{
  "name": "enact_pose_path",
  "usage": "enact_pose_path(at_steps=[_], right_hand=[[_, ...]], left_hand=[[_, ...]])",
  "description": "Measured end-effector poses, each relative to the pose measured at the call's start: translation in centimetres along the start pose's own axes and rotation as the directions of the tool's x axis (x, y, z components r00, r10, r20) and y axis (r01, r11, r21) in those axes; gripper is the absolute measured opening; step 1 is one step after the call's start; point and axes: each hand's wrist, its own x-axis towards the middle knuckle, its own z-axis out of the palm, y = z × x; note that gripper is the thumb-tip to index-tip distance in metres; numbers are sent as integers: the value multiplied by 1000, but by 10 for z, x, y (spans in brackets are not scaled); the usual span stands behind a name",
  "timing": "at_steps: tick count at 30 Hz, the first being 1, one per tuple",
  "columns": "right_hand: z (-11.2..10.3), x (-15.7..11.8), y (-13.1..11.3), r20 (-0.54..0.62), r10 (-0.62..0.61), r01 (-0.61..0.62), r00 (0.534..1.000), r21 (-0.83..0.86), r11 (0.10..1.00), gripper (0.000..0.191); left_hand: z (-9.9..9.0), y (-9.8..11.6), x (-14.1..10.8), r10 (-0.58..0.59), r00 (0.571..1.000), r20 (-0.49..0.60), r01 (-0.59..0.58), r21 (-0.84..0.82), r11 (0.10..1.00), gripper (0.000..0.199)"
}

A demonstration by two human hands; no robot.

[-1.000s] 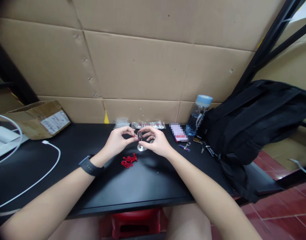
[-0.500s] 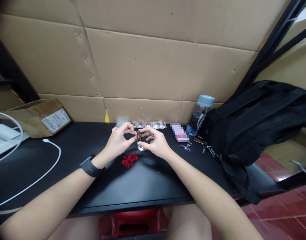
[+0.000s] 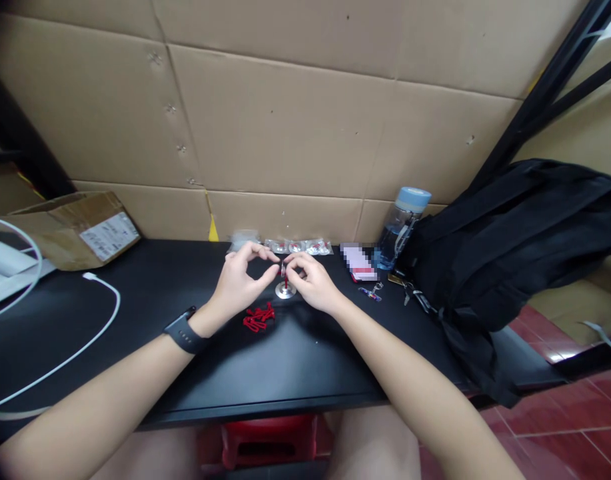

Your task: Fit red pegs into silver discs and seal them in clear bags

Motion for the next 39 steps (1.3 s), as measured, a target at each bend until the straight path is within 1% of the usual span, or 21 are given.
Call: enact_pose_path(at_steps=[2,3,5,7,9,11,14,18,20,21,23,25,27,29,31,33,35,37,39], right_hand=[[-3,0,0,0,-51,50,999,-138,989,20],[-5,0,-1,6,-71,71,997,-187,980,17],[-8,0,-2,16,-95,97,995,-224,970,14],[-10,0,-3,17,-91,92,996,-205,974,14],[-10,0,-4,9,-81,82,997,-181,980,15],[-9,0,-4,9,-67,68,998,-168,983,17],[-6,1,-2,16,-49,51,999,-164,985,18],[-3,2,3,24,-42,45,999,-129,991,19],[-3,2,6,45,-15,20,999,-110,994,18],[-3,2,8,53,5,2,999,-129,992,17],[-4,0,11,75,28,-9,997,-243,970,17],[-4,-1,14,126,10,41,992,-393,919,26],[-3,-2,16,196,-12,107,981,-485,868,29],[-1,-1,18,240,-7,134,971,-518,845,22],[1,1,19,261,2,143,965,-534,833,10],[2,3,20,257,-13,152,966,-533,832,6],[1,4,19,202,-39,132,979,-475,870,7],[1,4,18,105,-41,74,994,-337,939,7],[2,3,18,25,-14,18,1000,-166,986,8]], left_hand=[[-1,0,1,34,999,15,-33,-74,997,21],[-1,0,1,51,998,48,-47,-90,995,27],[1,-3,0,59,990,129,-52,-59,997,41],[3,-6,0,25,980,196,-29,13,1000,48],[5,-8,-1,-10,974,227,-7,73,997,48],[6,-9,-1,-12,974,227,-11,102,995,44],[6,-10,0,13,978,210,-34,97,995,42],[6,-14,1,-11,974,227,-19,129,991,41],[5,-18,3,-17,973,229,-19,152,988,38],[4,-22,4,-12,973,231,-22,146,989,36],[2,-29,6,-3,970,241,-26,115,993,35],[-1,-38,8,0,968,253,-24,93,995,35],[-3,-45,9,-6,966,258,-21,101,995,36],[-4,-51,10,-11,964,266,-19,111,994,35],[-4,-55,10,-27,960,277,-2,107,994,36],[-4,-56,10,-60,956,287,38,82,996,37],[-3,-57,10,-99,951,293,96,26,995,37],[-1,-56,10,-127,947,294,153,-66,986,36],[2,-54,10,-143,945,295,200,-174,964,35]])
